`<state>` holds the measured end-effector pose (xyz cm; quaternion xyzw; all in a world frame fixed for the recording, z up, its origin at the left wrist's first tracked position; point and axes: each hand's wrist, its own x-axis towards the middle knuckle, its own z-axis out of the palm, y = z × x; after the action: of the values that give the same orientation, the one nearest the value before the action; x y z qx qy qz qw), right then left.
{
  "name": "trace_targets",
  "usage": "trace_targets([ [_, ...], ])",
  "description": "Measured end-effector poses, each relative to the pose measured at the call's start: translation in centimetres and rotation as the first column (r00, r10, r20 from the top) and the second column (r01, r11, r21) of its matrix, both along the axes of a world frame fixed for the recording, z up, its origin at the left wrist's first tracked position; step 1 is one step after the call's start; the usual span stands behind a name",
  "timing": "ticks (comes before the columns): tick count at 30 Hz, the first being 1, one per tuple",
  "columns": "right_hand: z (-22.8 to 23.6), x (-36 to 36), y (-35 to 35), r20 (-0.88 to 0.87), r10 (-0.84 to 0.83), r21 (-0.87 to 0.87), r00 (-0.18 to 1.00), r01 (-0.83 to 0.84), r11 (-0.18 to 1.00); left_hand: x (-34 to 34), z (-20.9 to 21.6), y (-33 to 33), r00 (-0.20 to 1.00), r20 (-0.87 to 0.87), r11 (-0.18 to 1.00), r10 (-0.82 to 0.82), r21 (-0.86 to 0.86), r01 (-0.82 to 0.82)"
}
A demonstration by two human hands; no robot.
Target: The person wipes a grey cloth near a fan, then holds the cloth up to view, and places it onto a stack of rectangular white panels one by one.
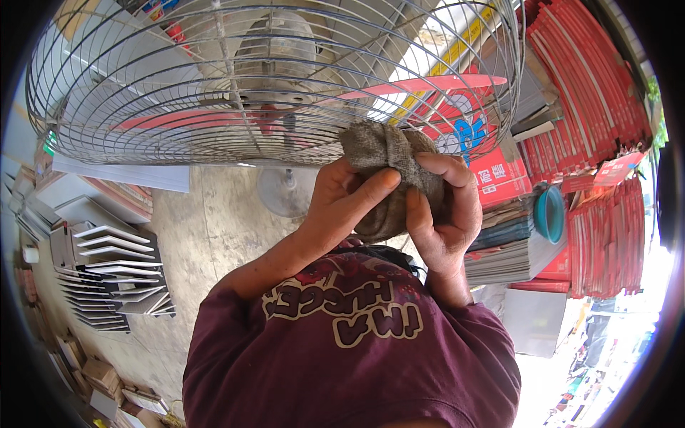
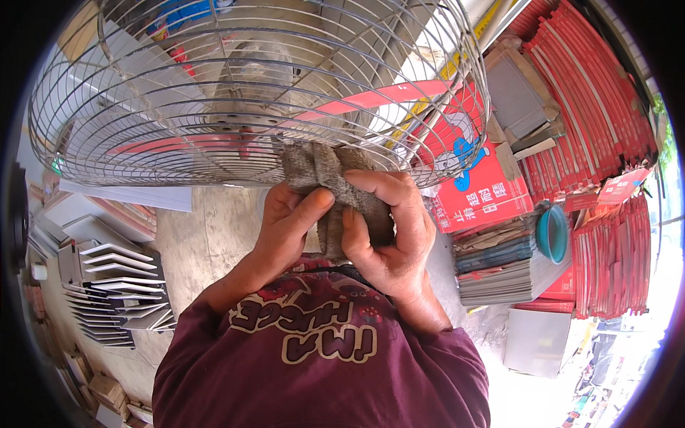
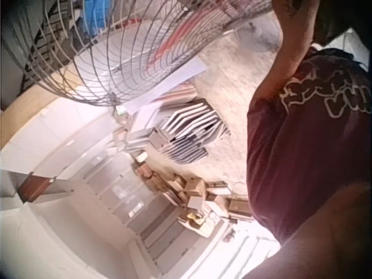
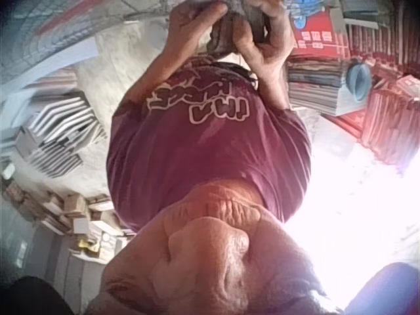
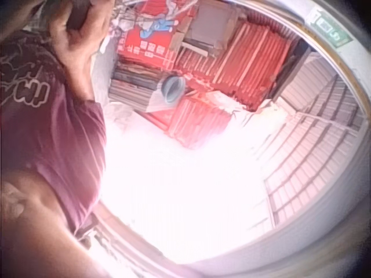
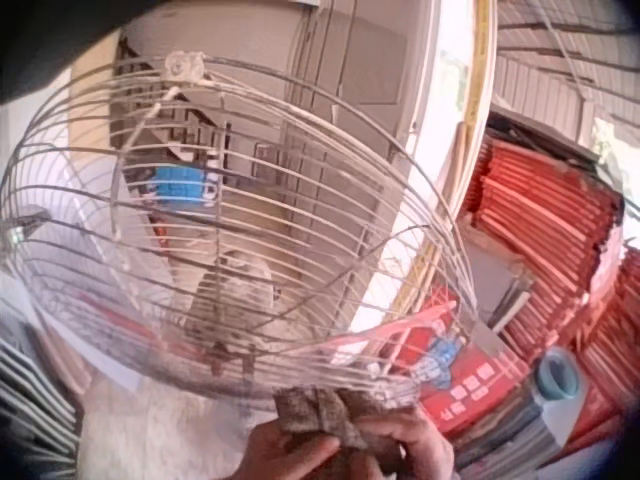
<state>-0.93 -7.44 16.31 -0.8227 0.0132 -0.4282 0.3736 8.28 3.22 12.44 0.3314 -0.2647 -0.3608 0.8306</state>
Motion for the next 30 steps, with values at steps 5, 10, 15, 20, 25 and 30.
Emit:
trace_targets([
  [5, 1.6, 0.2, 0.4, 0.112, 0.066, -0.109, 0.992, -0.054, 0.993, -0.1, 0.9, 1.0, 0.988, 0.150, 0.996, 0.040, -0.081, -0.028],
  [10, 2.1, 0.1, 0.4, 0.095, 0.038, -0.080, 0.995, -0.030, 0.996, -0.4, 1.4, 0.9, 0.982, 0.168, 0.996, 0.083, -0.052, -0.075],
  [15, 1.4, -0.3, -0.3, 0.033, 0.002, -0.014, 0.999, -0.001, 1.000, -0.5, 0.2, 0.4, 0.956, 0.248, 0.988, 0.156, -0.049, -0.148],
  [20, 1.1, -0.6, -0.6, 0.006, -0.025, 0.076, 1.000, 0.025, 0.997, -0.9, -0.8, -0.3, 0.886, 0.317, 0.936, 0.338, -0.207, -0.283],
  [25, 1.0, -0.8, -0.8, 0.014, -0.053, 0.108, 0.998, 0.051, 0.993, -0.2, -2.1, 0.0, 0.647, 0.621, 0.896, 0.443, -0.287, -0.338],
  [30, 0.9, -1.4, -1.2, -0.024, -0.073, 0.227, 0.997, 0.077, 0.971, 0.0, -0.8, -0.2, 0.484, 0.794, 0.921, 0.366, -0.237, -0.308],
])
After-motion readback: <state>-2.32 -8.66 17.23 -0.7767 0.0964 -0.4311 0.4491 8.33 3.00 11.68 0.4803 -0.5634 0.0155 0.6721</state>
